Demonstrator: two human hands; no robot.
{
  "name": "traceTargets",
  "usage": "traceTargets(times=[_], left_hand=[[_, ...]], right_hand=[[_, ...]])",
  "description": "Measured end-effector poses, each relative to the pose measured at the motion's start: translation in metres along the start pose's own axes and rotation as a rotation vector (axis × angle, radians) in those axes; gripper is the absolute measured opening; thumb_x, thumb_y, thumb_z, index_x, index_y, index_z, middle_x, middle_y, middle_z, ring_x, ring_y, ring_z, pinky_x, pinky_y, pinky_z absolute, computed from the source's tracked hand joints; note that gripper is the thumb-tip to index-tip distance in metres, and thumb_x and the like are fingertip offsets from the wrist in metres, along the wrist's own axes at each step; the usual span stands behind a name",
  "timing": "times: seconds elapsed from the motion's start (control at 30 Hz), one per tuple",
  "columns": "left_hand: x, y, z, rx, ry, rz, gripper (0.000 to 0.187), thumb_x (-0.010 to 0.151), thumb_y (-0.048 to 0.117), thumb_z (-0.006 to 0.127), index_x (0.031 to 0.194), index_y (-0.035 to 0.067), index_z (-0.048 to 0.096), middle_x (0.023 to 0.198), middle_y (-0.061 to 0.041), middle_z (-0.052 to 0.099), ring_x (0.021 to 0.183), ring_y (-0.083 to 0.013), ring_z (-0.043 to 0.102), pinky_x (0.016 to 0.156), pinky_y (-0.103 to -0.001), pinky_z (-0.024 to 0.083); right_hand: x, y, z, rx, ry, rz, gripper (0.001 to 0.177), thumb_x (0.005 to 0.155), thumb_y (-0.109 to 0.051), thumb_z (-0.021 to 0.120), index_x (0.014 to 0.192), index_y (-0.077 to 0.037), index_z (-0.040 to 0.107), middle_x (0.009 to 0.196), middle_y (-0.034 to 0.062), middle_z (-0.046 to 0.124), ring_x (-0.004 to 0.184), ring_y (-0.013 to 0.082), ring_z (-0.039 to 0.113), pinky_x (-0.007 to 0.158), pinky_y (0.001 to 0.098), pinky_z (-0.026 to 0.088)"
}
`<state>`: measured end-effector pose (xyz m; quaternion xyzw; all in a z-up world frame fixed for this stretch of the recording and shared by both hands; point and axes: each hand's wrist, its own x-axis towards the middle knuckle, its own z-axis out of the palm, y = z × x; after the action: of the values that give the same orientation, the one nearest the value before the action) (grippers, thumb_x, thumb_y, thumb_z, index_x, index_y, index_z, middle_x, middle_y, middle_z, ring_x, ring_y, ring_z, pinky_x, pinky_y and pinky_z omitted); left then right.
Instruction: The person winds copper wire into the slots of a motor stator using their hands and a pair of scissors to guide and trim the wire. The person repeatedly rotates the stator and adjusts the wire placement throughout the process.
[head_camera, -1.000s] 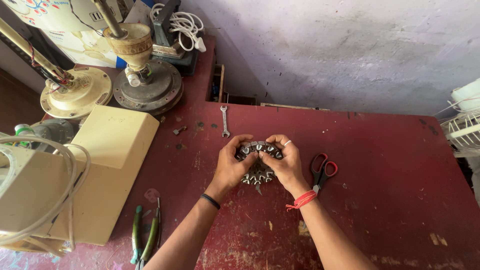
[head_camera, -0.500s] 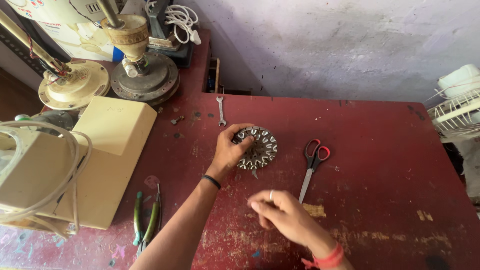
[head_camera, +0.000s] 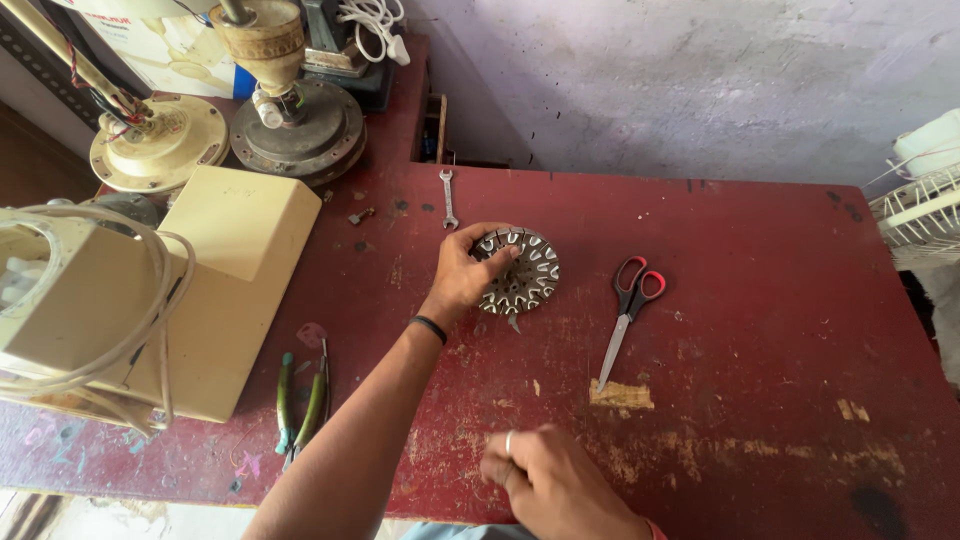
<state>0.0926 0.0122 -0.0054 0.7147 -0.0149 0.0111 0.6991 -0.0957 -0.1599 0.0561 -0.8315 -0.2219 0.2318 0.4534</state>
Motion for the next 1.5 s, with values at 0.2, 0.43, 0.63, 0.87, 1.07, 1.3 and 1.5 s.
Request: traceTargets(times=[0.2, 0.43, 0.63, 0.87, 1.07, 1.3, 1.5], left_hand=[[0.002, -0.007, 0.000, -0.050, -0.014, 0.009, 0.033, 0.085, 0.014, 0.077, 0.114, -0.002, 0.072, 0.096, -0.012, 0.078, 0.082, -0.0156, 0.076, 0.077, -0.031, 0.064], [-0.001, -0.003, 0.001, 0.005, 0.006, -0.033, 0.034, 0.085, 0.014, 0.076, 0.116, 0.000, 0.071, 0.098, -0.010, 0.078, 0.084, -0.0150, 0.076, 0.079, -0.030, 0.064], [-0.006, -0.006, -0.004, -0.183, -0.010, -0.036, 0.043, 0.088, 0.011, 0.070, 0.129, 0.000, 0.068, 0.110, -0.011, 0.077, 0.099, -0.0168, 0.073, 0.090, -0.031, 0.059], [-0.005, -0.006, 0.001, -0.141, 0.035, 0.002, 0.045, 0.087, 0.010, 0.072, 0.130, 0.003, 0.066, 0.108, -0.009, 0.075, 0.097, -0.0152, 0.072, 0.089, -0.031, 0.059], [-0.007, -0.009, 0.003, -0.117, 0.051, 0.016, 0.036, 0.088, 0.010, 0.073, 0.122, -0.001, 0.069, 0.101, -0.008, 0.076, 0.091, -0.0143, 0.073, 0.084, -0.030, 0.061], [-0.003, -0.010, 0.001, -0.107, 0.025, 0.061, 0.033, 0.089, 0.010, 0.073, 0.120, -0.002, 0.068, 0.100, -0.009, 0.076, 0.088, -0.0133, 0.072, 0.081, -0.029, 0.061], [-0.005, -0.009, 0.000, -0.113, 0.016, 0.022, 0.034, 0.089, 0.011, 0.073, 0.121, 0.000, 0.068, 0.101, -0.009, 0.076, 0.089, -0.0140, 0.074, 0.082, -0.029, 0.062]], right_hand=[[-0.020, 0.026, 0.021, -0.019, -0.371, 0.164, 0.025, 0.087, 0.000, 0.061, 0.064, 0.009, 0.062, 0.057, 0.0129, 0.065, 0.052, 0.0151, 0.058, 0.054, 0.0347, 0.048], [-0.005, -0.004, -0.025, 0.023, -0.450, 0.008, 0.022, 0.092, -0.024, 0.067, 0.096, -0.005, 0.077, 0.080, 0.0044, 0.075, 0.069, 0.0116, 0.071, 0.070, 0.0272, 0.055], [0.035, 0.003, -0.085, -0.139, 0.428, 0.066, 0.039, 0.082, -0.034, 0.071, 0.106, -0.003, 0.072, 0.084, 0.0056, 0.081, 0.076, 0.0153, 0.079, 0.066, 0.0320, 0.060], [0.057, 0.073, -0.126, -0.514, 0.315, 0.748, 0.057, 0.092, -0.056, 0.071, 0.075, -0.002, 0.074, 0.067, 0.0130, 0.073, 0.063, 0.0241, 0.073, 0.066, 0.0375, 0.057], [0.053, 0.119, -0.113, -0.257, 0.383, 0.734, 0.033, 0.080, -0.033, 0.083, 0.074, -0.002, 0.075, 0.061, 0.0107, 0.072, 0.053, 0.0166, 0.069, 0.050, 0.0311, 0.051], [0.072, 0.151, -0.114, 0.507, 0.346, 0.485, 0.015, 0.084, -0.008, 0.076, 0.088, 0.006, 0.072, 0.070, 0.0109, 0.066, 0.053, 0.0127, 0.058, 0.040, 0.0263, 0.040], [0.096, 0.107, -0.129, 0.773, 0.414, -0.028, 0.009, 0.100, -0.006, 0.062, 0.096, 0.002, 0.065, 0.087, 0.0132, 0.069, 0.069, 0.0159, 0.067, 0.052, 0.0274, 0.052]])
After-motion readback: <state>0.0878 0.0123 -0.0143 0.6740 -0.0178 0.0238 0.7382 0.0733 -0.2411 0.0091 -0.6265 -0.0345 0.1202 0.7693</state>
